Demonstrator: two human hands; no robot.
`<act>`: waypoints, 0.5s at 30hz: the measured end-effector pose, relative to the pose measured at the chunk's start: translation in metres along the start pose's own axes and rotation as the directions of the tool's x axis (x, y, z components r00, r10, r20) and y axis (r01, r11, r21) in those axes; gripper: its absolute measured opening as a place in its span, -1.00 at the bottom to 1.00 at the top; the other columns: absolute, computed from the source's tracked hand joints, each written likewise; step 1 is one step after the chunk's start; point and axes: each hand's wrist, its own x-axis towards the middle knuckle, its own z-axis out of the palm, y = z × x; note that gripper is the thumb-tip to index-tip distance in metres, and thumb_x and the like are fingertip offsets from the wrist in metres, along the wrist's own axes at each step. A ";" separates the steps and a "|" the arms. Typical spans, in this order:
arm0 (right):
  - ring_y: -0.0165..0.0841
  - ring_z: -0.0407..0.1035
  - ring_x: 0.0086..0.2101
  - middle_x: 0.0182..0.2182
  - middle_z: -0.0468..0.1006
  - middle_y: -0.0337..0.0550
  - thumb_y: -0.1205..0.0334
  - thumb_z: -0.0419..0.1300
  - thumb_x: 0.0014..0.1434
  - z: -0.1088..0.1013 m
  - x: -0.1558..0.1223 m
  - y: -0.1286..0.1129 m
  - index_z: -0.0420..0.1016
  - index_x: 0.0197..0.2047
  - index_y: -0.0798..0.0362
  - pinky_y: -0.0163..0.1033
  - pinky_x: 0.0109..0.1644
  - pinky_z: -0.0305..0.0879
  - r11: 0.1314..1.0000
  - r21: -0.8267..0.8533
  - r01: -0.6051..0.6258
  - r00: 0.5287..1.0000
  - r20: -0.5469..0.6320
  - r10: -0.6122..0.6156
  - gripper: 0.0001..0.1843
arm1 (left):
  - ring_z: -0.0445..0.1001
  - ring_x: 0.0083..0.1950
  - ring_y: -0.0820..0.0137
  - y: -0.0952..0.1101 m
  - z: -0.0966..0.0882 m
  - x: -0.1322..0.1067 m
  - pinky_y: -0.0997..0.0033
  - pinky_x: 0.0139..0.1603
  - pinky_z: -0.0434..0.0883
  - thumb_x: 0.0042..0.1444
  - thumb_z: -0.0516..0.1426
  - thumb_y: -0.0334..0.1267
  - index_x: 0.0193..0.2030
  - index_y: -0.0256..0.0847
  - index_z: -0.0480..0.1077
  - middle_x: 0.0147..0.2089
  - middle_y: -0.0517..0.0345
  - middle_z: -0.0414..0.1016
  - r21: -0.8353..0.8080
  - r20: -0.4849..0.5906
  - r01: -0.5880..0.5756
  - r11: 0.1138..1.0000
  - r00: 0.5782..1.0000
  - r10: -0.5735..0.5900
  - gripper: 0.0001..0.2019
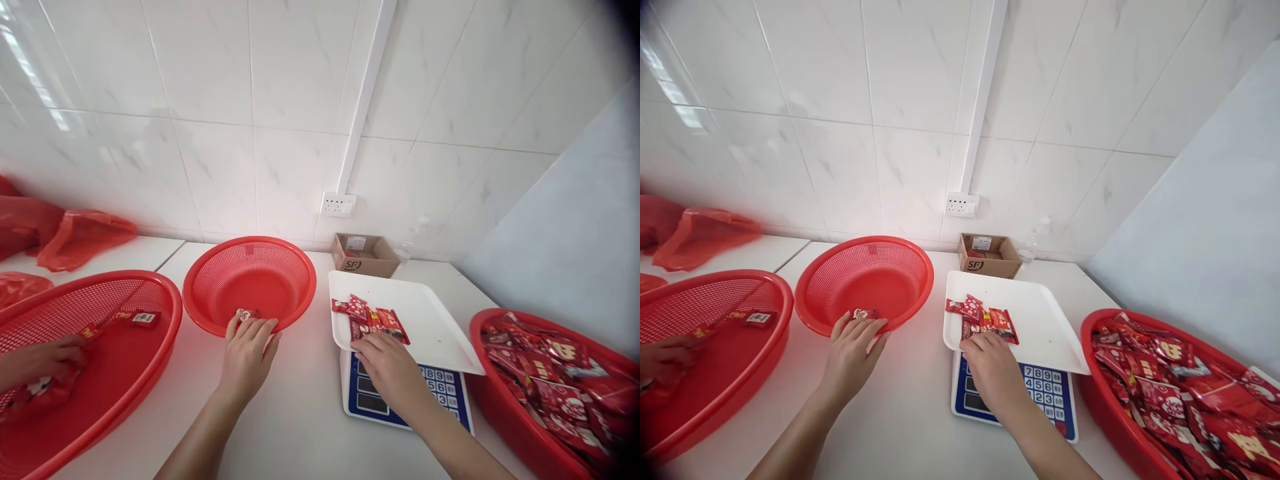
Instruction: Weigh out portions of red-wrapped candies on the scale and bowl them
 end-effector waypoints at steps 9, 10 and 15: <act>-0.29 0.42 -0.29 -0.33 0.52 -0.14 0.40 -0.09 0.27 -0.014 0.010 -0.001 0.47 -0.25 0.01 -0.22 -0.29 0.37 0.999 0.020 -0.031 0.994 0.108 0.029 -0.68 | 0.48 -0.20 0.24 0.013 -0.016 -0.007 0.05 0.03 0.26 0.29 -0.04 -0.27 0.00 -0.18 0.41 -0.19 0.05 0.57 0.000 0.160 -0.016 1.000 0.987 0.016 -0.74; -0.29 0.42 -0.31 -0.35 0.52 -0.13 0.41 -0.11 0.26 -0.013 0.011 -0.002 0.46 -0.26 0.01 -0.22 -0.31 0.36 1.000 0.010 -0.016 0.995 0.097 0.015 -0.67 | 0.47 -0.21 0.24 0.013 -0.017 -0.008 0.07 0.00 0.28 0.29 -0.04 -0.28 0.01 -0.19 0.41 -0.19 0.05 0.56 0.006 0.172 -0.025 1.000 0.985 0.024 -0.73; -0.27 0.42 -0.32 -0.35 0.52 -0.15 0.29 -0.10 0.28 -0.019 0.027 -0.007 0.40 -0.28 -0.02 -0.20 -0.31 0.33 0.981 0.138 -0.136 0.991 0.019 0.134 -0.74 | 0.47 -0.20 0.24 0.015 -0.017 -0.011 0.05 0.02 0.28 0.26 -0.05 -0.38 0.03 -0.18 0.42 -0.16 0.04 0.56 0.010 0.194 -0.024 1.000 0.981 0.021 -0.69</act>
